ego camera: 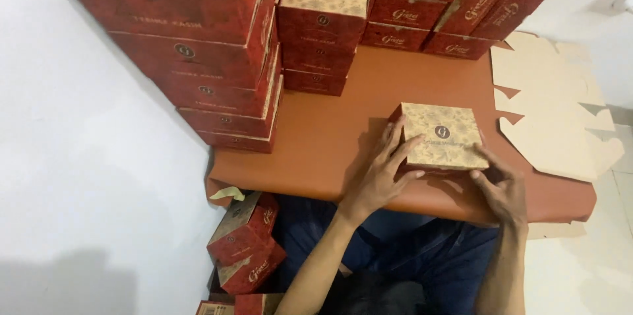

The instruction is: Folding and assembling cardboard templates into small boxes.

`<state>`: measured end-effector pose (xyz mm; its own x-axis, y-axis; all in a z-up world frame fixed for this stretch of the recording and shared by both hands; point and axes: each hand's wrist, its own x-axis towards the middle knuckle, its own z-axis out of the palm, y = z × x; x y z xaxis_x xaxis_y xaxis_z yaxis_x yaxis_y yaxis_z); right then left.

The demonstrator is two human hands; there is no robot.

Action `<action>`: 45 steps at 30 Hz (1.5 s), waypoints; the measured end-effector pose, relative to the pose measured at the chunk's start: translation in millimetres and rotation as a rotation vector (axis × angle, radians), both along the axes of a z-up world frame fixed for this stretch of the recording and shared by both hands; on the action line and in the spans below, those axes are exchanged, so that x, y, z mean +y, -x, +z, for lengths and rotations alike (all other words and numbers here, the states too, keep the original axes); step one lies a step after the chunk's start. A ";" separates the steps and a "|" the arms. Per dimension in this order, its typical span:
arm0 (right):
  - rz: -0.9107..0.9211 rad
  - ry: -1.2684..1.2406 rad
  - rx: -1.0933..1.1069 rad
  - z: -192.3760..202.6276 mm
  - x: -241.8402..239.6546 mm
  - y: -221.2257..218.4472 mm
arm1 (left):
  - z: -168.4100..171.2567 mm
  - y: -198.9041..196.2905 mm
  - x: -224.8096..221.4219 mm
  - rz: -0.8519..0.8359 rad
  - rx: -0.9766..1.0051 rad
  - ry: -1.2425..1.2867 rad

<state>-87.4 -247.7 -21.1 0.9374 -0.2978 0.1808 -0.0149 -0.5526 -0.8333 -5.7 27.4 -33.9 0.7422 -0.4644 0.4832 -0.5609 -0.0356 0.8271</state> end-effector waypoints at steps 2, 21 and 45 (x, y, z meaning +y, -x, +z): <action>-0.023 0.041 0.003 1.5 2.7 -3.2 | 1.7 0.0 1.3 0.003 0.033 -0.011; 0.012 -0.017 -0.212 -20.8 -9.7 5.0 | 27.8 -2.7 8.4 0.052 0.082 0.055; 0.250 0.433 -0.485 -8.1 19.5 -38.1 | 26.1 5.0 -7.9 0.325 -0.005 -0.102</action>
